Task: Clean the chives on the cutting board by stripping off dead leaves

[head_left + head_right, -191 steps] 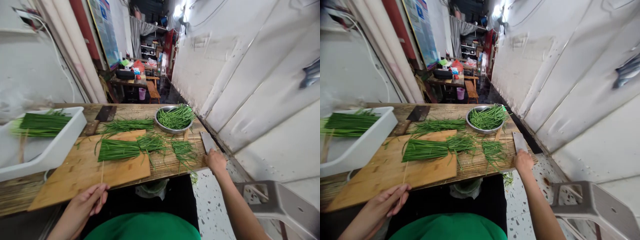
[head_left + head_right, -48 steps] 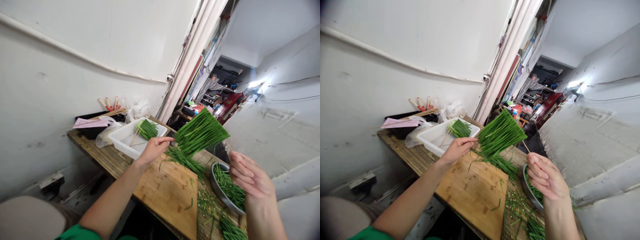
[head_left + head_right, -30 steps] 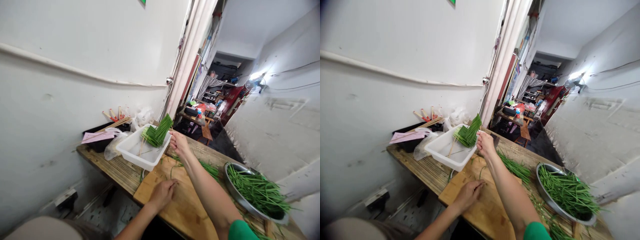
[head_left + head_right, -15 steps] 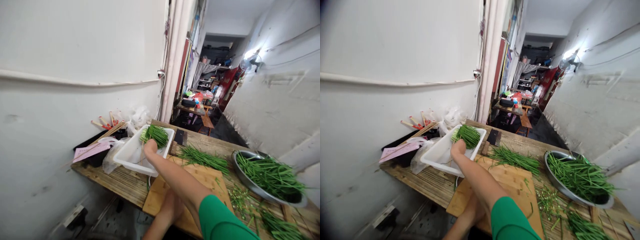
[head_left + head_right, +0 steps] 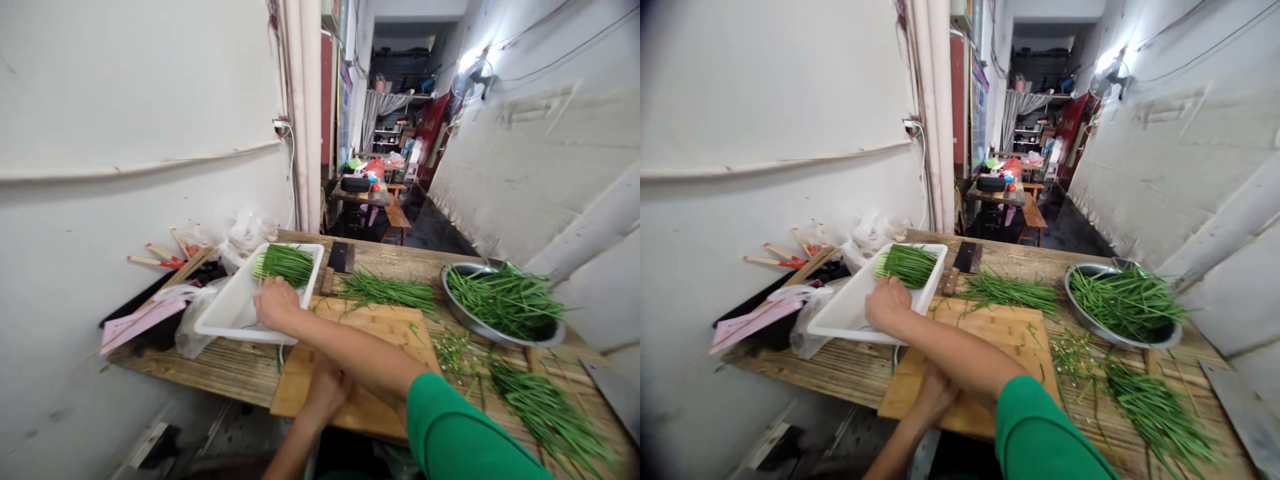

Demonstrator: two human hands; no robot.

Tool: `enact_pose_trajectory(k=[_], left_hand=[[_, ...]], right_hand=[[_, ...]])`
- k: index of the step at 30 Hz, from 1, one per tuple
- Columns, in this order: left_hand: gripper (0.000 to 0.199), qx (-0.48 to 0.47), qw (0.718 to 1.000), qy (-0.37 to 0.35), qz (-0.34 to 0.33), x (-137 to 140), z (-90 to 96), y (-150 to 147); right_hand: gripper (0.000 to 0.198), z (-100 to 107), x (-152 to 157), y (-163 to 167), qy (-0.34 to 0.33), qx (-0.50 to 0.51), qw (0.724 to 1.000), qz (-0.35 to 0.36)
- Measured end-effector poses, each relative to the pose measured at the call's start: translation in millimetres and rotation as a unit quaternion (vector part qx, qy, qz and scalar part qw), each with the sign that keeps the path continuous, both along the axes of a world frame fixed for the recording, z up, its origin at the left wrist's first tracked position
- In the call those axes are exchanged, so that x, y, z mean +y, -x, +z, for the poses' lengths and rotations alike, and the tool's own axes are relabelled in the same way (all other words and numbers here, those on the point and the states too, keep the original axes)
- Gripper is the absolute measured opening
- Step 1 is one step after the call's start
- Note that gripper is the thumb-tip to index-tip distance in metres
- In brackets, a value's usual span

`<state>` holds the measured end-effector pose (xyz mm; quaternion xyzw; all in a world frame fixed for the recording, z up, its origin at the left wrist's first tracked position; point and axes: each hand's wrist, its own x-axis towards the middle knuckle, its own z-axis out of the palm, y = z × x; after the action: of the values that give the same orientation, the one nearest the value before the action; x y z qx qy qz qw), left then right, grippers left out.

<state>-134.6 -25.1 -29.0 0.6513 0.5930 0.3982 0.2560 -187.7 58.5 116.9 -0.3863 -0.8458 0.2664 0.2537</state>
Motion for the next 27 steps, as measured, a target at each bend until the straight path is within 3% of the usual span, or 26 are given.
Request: enact_pose_trajectory(k=[3,4,7,11,16,18,22,24,27], left_hand=[[0.042,-0.036,0.999,0.008,0.005,1,4.8,2],[0.041,-0.055,0.998,-0.002,0.044,2,9.3,1],[0.042,-0.058,0.997,0.005,0.050,1,29.8,-14],[0.043,-0.041,0.999,0.031,-0.015,-7,54.2,-69],[0.049,-0.069,0.989,0.094,-0.095,-2,55.9,-151],[0.052,-0.128,0.969,0.139,-0.156,7,56.4,-176],[0.063,-0.236,0.883,0.255,-0.316,34,69.0,-210],[0.061,-0.190,0.884,0.232,-0.358,54,79.2,-219],[0.046,0.039,0.940,0.063,-0.333,99,94.6,-217]], right_hand=[[0.027,2,-29,-86,-0.106,0.021,0.994,0.010],[0.025,-2,-39,-117,-0.112,0.030,0.993,-0.002],[0.025,-27,-65,-201,-0.095,0.043,0.993,-0.051],[0.036,-66,-86,-274,-0.028,0.070,0.996,-0.038],[0.032,-85,-92,-334,-0.016,0.151,0.980,-0.128],[0.026,-86,-90,-357,-0.014,0.199,0.967,-0.161],[0.014,-85,-76,-404,-0.032,0.239,0.943,-0.228],[0.012,-86,-65,-426,-0.048,0.232,0.933,-0.272],[0.015,-91,-48,-454,-0.070,0.171,0.924,-0.335]])
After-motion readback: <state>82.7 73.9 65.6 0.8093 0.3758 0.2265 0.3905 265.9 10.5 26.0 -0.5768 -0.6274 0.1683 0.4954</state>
